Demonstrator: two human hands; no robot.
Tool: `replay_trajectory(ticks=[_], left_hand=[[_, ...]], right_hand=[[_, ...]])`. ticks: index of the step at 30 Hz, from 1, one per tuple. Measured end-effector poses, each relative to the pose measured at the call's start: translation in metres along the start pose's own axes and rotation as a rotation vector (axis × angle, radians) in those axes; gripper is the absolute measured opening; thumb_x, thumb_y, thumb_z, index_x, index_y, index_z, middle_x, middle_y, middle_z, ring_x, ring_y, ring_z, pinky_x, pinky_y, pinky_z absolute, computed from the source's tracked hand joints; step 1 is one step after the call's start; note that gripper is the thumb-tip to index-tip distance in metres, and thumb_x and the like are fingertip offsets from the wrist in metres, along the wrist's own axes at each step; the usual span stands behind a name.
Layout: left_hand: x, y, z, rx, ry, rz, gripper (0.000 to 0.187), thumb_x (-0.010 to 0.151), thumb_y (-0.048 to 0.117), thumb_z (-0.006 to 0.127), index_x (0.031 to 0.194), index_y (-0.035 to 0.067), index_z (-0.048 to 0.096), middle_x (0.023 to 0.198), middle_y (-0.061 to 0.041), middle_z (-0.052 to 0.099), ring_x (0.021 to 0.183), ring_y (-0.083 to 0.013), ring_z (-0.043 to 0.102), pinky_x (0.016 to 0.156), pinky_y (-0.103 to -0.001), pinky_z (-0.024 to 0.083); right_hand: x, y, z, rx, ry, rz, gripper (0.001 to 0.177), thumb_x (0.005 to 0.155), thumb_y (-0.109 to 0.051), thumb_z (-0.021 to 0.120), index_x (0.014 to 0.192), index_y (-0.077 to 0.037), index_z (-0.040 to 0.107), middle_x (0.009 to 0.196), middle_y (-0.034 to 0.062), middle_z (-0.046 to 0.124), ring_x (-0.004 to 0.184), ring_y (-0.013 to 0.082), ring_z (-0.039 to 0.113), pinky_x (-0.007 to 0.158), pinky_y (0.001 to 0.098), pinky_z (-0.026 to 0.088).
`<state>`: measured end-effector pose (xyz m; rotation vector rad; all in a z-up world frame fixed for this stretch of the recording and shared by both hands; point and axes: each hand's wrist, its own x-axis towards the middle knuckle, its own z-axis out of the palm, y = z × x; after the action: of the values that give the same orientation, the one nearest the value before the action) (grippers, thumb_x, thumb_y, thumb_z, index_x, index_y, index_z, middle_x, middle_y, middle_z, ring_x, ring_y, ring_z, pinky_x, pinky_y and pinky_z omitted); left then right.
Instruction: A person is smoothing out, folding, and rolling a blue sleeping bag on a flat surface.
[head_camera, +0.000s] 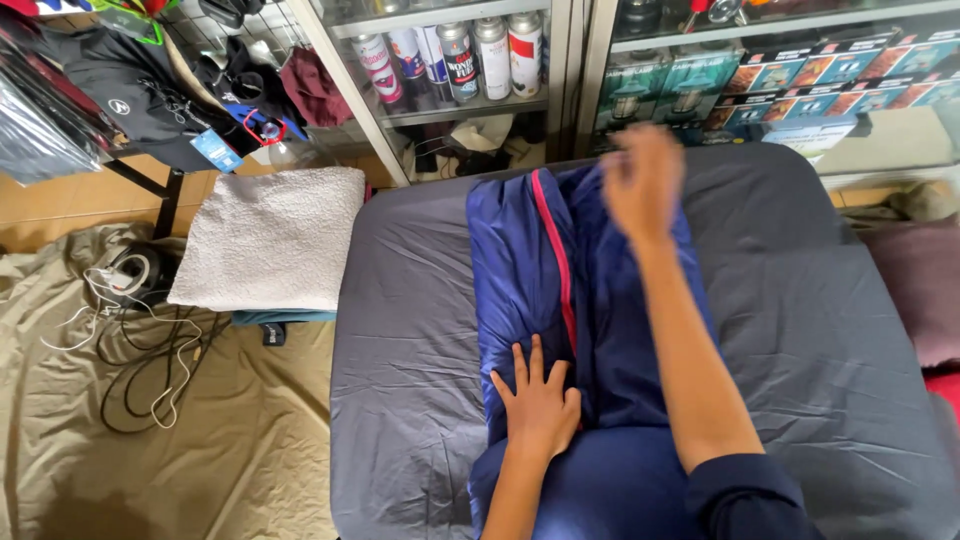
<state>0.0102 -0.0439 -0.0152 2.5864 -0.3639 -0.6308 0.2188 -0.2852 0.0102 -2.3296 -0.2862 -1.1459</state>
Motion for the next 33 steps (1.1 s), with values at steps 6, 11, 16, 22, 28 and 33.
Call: replay_trajectory(ticks=[6,11,16,22,28,33], left_hand=[[0.0,0.006,-0.003,-0.058,0.046,-0.003,0.039,0.098,0.041,0.041,0.124,0.022,0.063,0.17,-0.009,0.016,0.157,-0.0381,0.001,0.115,-0.077,0.0],[0.0,0.008,-0.009,-0.056,-0.059,-0.028,0.048,0.099,0.055,0.042,0.126,0.021,0.06,0.173,-0.009,0.005,0.158,-0.0387,-0.008,0.116,-0.077,-0.005],[0.012,-0.009,0.015,0.055,0.007,0.075,0.043,0.092,0.029,0.07,0.127,0.016,0.049,0.172,-0.015,0.007,0.156,-0.0459,-0.001,0.109,-0.084,0.006],[0.001,0.007,-0.011,0.055,-0.112,0.132,0.084,0.088,0.003,0.069,0.155,0.035,0.03,0.167,-0.031,0.002,0.151,-0.0585,-0.002,0.107,-0.088,0.008],[0.013,-0.001,0.017,0.098,-0.051,0.066,0.035,0.097,0.021,0.058,0.126,0.037,0.069,0.172,-0.022,0.001,0.155,-0.0528,-0.002,0.111,-0.085,0.006],[0.011,0.008,0.003,0.108,-0.075,-0.01,0.041,0.099,0.044,0.041,0.128,0.04,0.069,0.174,-0.013,-0.001,0.158,-0.0446,-0.004,0.114,-0.081,0.0]], right_hand=[[-0.052,0.046,-0.003,-0.389,0.191,0.294,0.029,0.093,-0.013,0.067,0.121,-0.008,0.069,0.12,0.0184,0.067,0.115,0.0421,0.058,0.091,0.0581,0.042],[-0.073,-0.01,0.05,-0.487,-0.497,0.195,0.055,0.105,-0.038,0.04,0.16,-0.035,0.038,0.16,0.0069,0.046,0.15,0.0384,0.033,0.107,0.0812,0.018],[-0.096,0.011,0.081,-0.683,-0.536,0.085,0.054,0.105,-0.048,0.037,0.156,-0.031,0.047,0.165,0.0117,0.04,0.154,0.0427,0.025,0.108,0.0856,0.01],[-0.083,0.043,0.086,-0.351,-0.875,0.452,0.054,0.099,-0.05,0.047,0.15,-0.033,0.049,0.164,0.0008,0.037,0.159,0.0289,0.011,0.111,0.0806,-0.014],[-0.049,-0.041,-0.065,0.355,-0.79,0.348,0.037,0.097,-0.031,0.066,0.129,-0.014,0.065,0.133,0.0115,0.062,0.137,0.0339,0.047,0.116,0.0629,0.018],[-0.091,-0.16,-0.215,0.164,-1.196,0.17,0.097,0.064,-0.07,0.089,0.139,-0.015,0.06,0.132,0.0313,0.062,0.139,0.0524,0.045,0.112,0.0693,0.036]])
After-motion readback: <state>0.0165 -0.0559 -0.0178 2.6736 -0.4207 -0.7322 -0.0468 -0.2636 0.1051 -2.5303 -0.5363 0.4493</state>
